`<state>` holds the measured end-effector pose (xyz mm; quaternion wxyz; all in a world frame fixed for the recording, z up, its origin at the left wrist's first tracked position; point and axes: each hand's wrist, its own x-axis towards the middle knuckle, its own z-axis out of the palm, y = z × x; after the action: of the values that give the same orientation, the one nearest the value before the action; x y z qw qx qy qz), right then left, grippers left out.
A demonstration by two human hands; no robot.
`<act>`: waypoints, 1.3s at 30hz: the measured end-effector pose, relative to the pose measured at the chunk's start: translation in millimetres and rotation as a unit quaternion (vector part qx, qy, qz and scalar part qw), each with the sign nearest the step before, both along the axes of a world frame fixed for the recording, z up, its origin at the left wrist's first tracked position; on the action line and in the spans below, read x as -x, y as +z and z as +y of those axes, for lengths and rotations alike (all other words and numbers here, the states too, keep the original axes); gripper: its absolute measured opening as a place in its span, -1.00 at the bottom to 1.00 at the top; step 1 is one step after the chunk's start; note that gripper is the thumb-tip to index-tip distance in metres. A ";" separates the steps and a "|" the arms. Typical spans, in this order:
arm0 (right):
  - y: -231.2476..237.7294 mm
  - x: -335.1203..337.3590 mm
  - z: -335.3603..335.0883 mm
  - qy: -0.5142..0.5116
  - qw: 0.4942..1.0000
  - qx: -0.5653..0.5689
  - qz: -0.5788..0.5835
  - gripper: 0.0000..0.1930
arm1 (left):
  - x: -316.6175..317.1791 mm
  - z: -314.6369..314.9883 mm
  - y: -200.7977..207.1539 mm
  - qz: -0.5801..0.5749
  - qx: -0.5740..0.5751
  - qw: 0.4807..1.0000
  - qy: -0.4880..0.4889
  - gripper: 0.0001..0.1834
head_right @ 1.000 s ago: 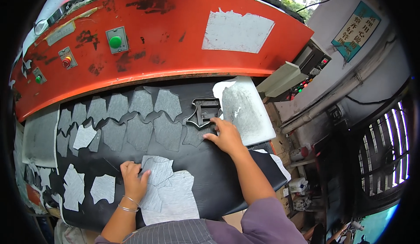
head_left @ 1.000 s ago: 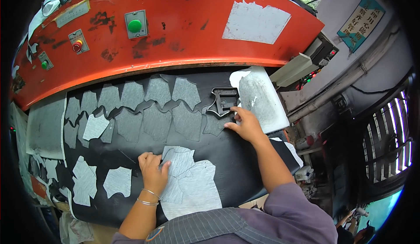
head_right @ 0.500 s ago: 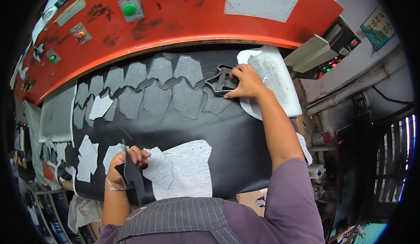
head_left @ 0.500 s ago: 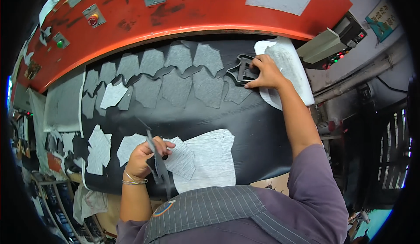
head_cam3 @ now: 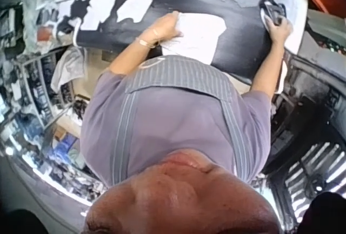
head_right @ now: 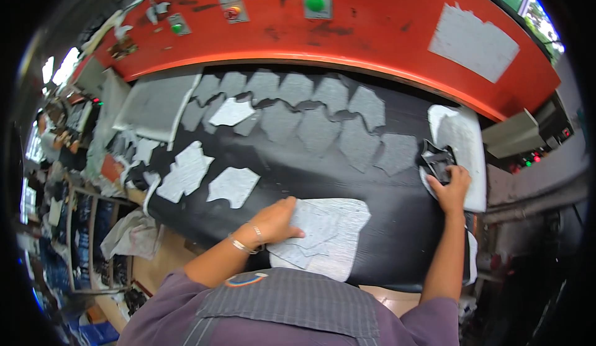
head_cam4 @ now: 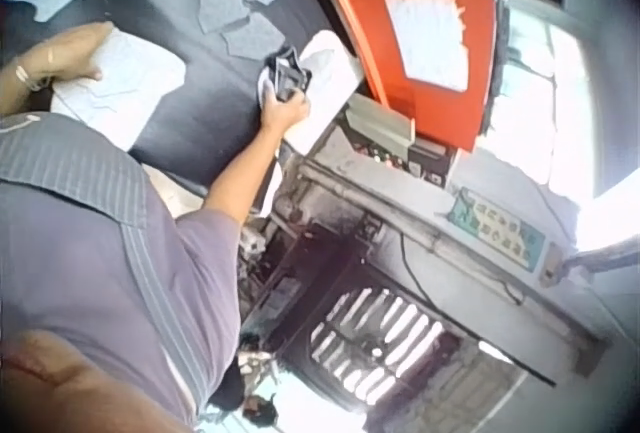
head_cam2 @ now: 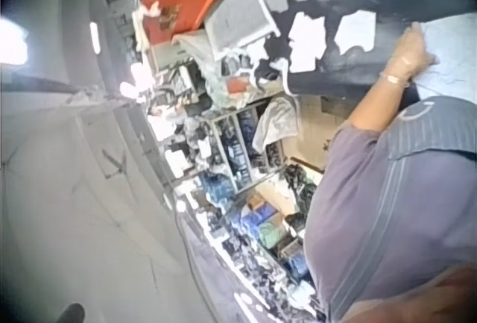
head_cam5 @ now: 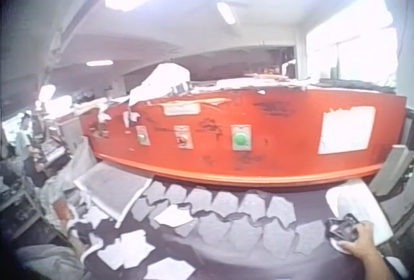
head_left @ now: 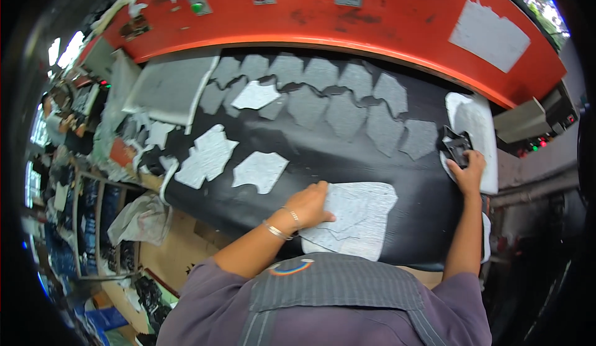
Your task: Operating a hydraulic press with metal dies to cut shoe components from a sheet of material.
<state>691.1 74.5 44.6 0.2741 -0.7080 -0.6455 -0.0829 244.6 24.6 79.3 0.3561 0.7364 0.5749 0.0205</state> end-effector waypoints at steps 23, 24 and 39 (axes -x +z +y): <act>70.2 321.2 -56.6 0.179 0.856 0.481 0.060 0.13 | 283.9 52.0 -36.2 0.015 -0.048 0.969 0.242 -0.08; 67.2 342.3 -56.2 0.168 0.867 0.465 0.055 0.16 | 286.7 51.3 -39.5 0.014 -0.063 0.976 0.206 -0.18; 14.4 538.4 -3.7 0.038 0.937 0.300 0.174 0.12 | 603.0 124.4 -78.5 -0.127 -0.133 0.899 0.397 -0.63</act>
<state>152.7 70.8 59.0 0.1596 -0.7353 -0.6095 0.2497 -358.4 149.1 0.8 0.2868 0.4788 0.7614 0.3298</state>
